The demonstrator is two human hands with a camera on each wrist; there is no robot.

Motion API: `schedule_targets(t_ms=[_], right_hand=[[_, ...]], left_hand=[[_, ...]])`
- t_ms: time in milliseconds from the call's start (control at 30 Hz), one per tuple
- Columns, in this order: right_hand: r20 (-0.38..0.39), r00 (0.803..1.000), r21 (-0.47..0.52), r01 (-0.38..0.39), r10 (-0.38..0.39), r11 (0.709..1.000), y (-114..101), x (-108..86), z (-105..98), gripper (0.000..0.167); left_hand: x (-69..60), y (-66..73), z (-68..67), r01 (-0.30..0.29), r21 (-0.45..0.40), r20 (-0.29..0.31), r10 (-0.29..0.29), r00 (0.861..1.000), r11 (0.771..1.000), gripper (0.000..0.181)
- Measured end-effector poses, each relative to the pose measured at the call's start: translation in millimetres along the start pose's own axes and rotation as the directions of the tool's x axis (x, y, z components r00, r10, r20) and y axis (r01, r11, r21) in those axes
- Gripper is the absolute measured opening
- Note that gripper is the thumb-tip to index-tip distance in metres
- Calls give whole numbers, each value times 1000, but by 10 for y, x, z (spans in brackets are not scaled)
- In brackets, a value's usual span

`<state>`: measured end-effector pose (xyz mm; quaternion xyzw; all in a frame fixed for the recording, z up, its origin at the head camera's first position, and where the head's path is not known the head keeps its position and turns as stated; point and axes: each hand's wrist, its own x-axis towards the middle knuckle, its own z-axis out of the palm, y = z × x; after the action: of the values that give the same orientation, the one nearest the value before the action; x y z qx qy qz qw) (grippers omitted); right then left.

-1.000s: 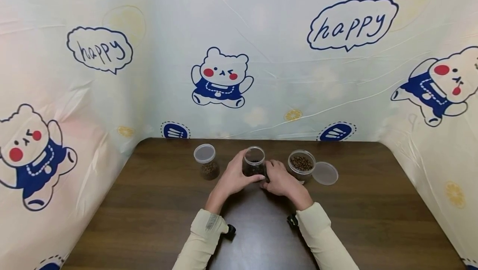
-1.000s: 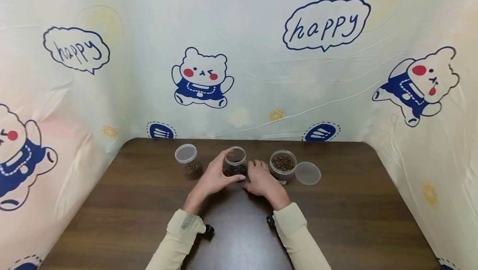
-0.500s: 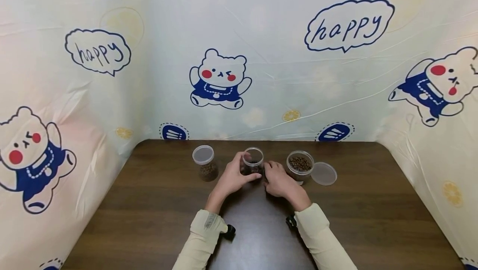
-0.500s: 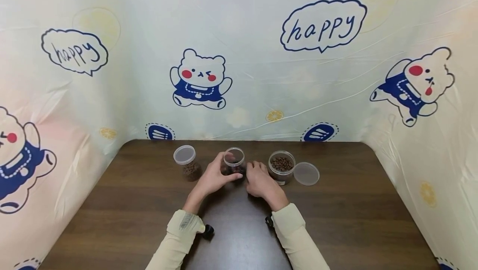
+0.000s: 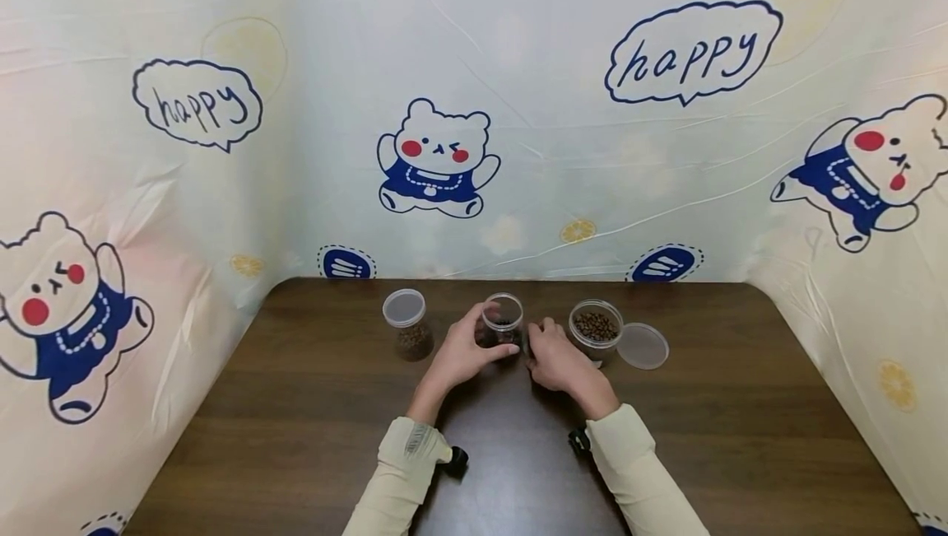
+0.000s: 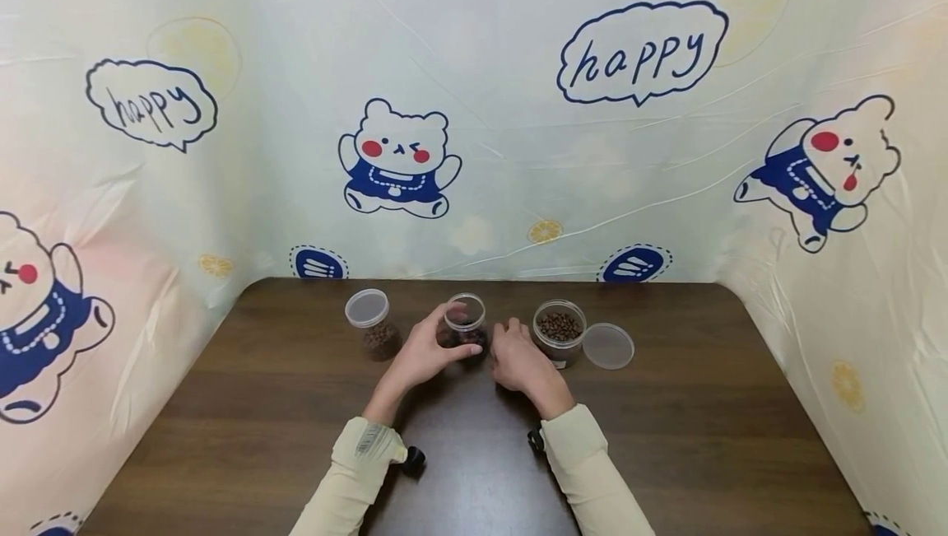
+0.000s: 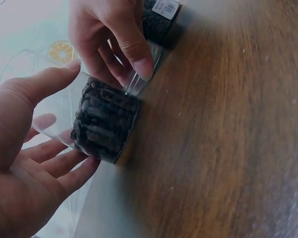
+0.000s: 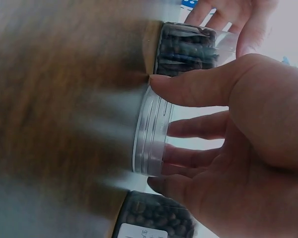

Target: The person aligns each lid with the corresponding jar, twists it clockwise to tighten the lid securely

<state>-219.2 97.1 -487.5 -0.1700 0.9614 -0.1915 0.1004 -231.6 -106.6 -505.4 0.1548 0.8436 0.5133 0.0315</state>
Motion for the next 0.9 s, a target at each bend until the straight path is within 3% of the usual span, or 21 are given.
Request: schedule_targets(t_ms=[233,567,900], right_hand=[[9,1000,-10,19,-19,1000,-31,-29,-60,56],[18,998,-13,59,-58,998,-117,-177,-198,62],[17,990,-39,140,-139,989,-192,-424,-254,63]], left_hand=[[-27,55,-51,10,-38,-13,-11,1000,999,72],[-116,249,-154,-27,36,3,27,1000,999,71],[-336,339,-210,-43,68,32,41,999,997,71]])
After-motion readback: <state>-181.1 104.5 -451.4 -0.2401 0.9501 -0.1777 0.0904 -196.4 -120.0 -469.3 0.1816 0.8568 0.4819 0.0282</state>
